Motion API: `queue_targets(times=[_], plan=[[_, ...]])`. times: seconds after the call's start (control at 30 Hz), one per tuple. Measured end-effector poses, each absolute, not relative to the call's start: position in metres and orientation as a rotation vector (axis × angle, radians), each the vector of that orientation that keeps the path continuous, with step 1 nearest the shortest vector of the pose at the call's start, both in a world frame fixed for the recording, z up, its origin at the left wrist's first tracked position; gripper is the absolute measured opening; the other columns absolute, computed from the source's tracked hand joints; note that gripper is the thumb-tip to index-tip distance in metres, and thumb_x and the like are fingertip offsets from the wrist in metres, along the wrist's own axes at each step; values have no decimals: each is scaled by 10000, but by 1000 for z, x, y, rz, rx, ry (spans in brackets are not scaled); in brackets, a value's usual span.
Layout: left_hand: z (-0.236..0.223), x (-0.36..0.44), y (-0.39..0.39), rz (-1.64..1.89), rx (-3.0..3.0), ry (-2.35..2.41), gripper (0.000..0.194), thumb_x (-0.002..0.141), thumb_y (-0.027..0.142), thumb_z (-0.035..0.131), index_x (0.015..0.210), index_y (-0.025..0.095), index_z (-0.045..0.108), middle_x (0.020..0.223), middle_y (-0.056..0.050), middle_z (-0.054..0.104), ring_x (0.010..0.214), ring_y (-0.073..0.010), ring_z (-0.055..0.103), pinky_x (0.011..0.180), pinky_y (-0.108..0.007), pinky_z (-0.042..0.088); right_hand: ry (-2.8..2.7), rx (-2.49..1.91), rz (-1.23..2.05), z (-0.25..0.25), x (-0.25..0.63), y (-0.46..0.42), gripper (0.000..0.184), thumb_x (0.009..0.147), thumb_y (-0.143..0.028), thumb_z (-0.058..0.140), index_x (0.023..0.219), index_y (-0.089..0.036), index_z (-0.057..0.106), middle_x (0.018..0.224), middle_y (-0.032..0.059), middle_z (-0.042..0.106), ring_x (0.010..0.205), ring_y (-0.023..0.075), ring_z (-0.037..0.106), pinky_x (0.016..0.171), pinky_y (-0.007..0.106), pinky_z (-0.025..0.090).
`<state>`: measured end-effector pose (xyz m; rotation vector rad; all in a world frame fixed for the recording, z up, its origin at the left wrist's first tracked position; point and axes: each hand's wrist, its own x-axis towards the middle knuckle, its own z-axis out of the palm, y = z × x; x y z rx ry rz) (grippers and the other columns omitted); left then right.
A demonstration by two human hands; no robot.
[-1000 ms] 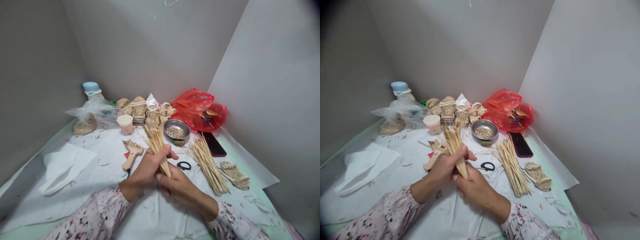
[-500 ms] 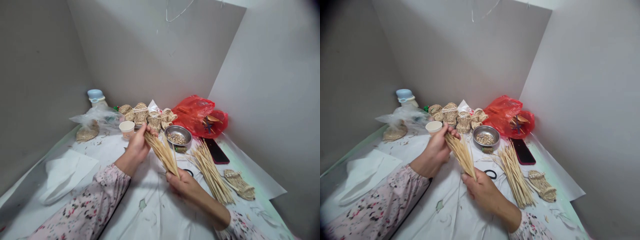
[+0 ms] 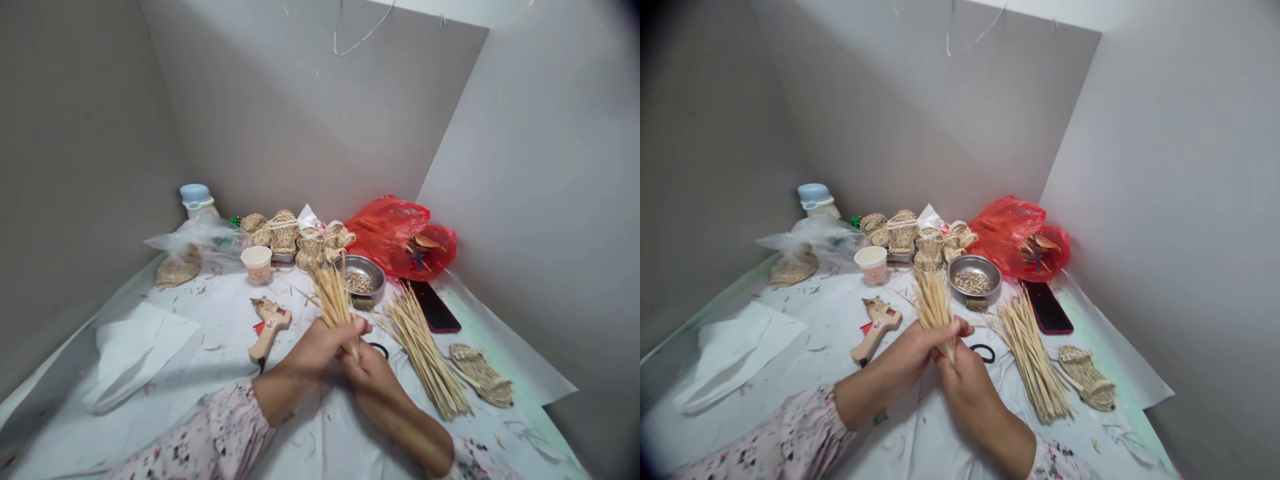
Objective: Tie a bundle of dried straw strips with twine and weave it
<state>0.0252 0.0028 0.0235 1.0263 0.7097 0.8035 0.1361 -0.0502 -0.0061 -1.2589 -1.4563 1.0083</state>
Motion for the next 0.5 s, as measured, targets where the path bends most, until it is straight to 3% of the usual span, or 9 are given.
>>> queue_targets(times=[0.1, 0.23, 0.3, 0.4, 0.5], plan=[[37, 28, 21, 909, 883, 722, 283, 819, 386, 620, 710, 130, 670, 780, -96, 699, 803, -206, 640, 821, -315, 453, -1479, -1286, 1073, -4, 133, -53, 254, 900, -385, 472, 999, -179, 582, 898, 50, 612, 822, 205, 550, 774, 324, 430], [65, 20, 46, 1016, 662, 656, 255, 878, 277, 552, 660, 149, 586, 638, -48, 650, 677, -168, 639, 804, -320, 485, -1423, -1229, 1240, 2, 133, -56, 281, 852, -470, 552, 838, -190, 530, 681, -18, 486, 595, 126, 422, 584, 259, 374], [75, 10, 55, 1089, 613, 608, 285, 897, 305, 525, 659, 156, 569, 612, -29, 625, 648, -157, 628, 772, -314, 497, -1328, -1150, 1451, 9, 137, -58, 354, 831, -539, 559, 782, -202, 462, 586, -57, 398, 493, 92, 330, 486, 231, 310], [79, -7, 57, 1100, 671, 546, 424, 883, 521, 472, 769, 143, 625, 780, -88, 678, 777, -204, 644, 742, -321, 490, -1143, -1097, 1595, 29, 154, -57, 418, 824, -604, 527, 742, -221, 380, 531, -92, 316, 430, 68, 245, 423, 211, 240], [69, -13, 37, 991, 800, 632, 419, 809, 535, 590, 925, 139, 661, 939, -104, 688, 924, -229, 630, 798, -322, 459, -1212, -1257, 1277, 56, 178, -55, 363, 847, -537, 533, 744, -219, 392, 539, -81, 349, 438, 79, 298, 427, 215, 242]])
